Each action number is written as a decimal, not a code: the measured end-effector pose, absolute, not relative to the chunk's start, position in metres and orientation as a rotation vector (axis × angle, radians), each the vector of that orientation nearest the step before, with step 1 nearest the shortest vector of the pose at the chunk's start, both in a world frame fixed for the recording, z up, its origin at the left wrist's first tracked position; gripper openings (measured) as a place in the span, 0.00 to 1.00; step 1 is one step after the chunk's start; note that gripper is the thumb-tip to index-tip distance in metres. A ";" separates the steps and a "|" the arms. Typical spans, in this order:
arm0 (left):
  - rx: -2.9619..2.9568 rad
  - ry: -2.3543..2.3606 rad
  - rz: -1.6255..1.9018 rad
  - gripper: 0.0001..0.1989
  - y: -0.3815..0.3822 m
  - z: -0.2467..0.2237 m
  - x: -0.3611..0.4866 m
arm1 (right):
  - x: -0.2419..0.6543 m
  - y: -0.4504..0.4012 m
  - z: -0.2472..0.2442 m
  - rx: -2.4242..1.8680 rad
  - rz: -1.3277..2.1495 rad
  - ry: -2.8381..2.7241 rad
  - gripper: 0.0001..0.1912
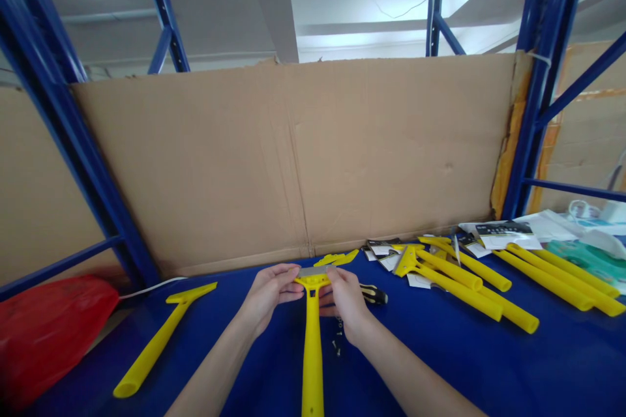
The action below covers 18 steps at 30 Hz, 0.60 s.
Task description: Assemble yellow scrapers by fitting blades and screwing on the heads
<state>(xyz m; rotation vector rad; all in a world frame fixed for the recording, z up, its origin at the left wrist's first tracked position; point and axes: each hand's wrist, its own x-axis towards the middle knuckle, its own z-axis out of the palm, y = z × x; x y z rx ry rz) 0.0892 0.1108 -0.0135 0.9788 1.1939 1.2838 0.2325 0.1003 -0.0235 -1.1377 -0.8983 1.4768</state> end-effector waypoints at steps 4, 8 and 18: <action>1.016 1.185 1.251 0.06 0.113 -0.017 0.087 | 0.235 0.101 -0.025 -1.105 1.441 -0.922 0.06; 1.003 1.159 1.255 0.07 0.113 -0.018 0.087 | 0.237 0.101 -0.026 -1.128 1.408 -0.899 0.06; 1.028 1.134 1.297 0.06 0.112 -0.016 0.090 | 0.230 0.099 -0.026 -1.067 1.477 -0.835 0.08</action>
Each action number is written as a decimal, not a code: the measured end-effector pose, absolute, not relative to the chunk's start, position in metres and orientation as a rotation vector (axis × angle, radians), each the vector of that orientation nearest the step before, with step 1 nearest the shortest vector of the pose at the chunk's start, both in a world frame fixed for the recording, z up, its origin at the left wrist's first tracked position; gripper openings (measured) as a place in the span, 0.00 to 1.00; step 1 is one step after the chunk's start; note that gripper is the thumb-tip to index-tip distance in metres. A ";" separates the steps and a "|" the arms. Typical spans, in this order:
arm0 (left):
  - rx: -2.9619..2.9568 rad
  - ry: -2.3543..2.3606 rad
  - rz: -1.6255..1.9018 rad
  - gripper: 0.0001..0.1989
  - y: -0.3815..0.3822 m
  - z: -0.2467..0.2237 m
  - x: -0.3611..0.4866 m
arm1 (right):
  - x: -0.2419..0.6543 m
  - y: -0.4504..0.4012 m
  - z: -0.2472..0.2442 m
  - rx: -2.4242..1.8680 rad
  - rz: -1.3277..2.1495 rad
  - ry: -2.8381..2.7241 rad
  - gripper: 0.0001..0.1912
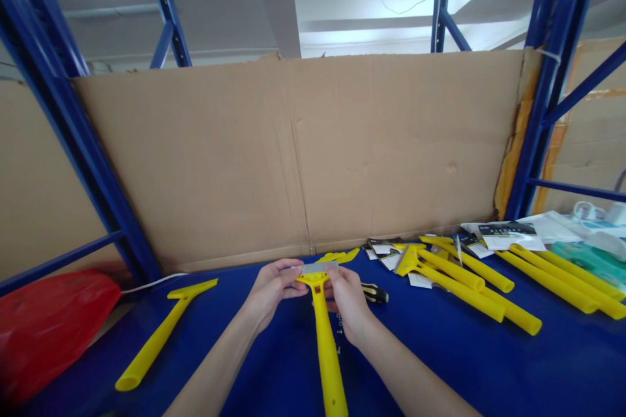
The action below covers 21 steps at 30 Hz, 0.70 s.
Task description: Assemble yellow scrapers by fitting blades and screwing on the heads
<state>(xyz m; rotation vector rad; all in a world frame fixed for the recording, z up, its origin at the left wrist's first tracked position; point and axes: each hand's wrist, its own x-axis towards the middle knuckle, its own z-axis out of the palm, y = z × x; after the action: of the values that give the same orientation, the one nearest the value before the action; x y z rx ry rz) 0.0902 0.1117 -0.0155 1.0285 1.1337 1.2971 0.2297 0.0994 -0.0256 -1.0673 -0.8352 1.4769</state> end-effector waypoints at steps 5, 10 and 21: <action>1.052 1.156 1.322 0.07 0.109 -0.012 0.094 | 0.225 0.095 -0.025 -1.113 1.750 -0.809 0.17; 1.082 1.132 1.314 0.11 0.106 -0.009 0.101 | 0.224 0.093 -0.021 -1.091 1.725 -0.846 0.13; 1.787 1.756 1.338 0.06 0.138 -0.049 0.048 | 0.239 0.102 -0.020 -1.073 1.786 -0.644 0.15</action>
<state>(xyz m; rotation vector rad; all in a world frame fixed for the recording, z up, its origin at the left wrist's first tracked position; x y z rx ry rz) 0.0484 0.1381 -0.0486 1.7867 1.7558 1.3376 0.2389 0.1016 -0.0196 -1.0727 -0.6436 1.7857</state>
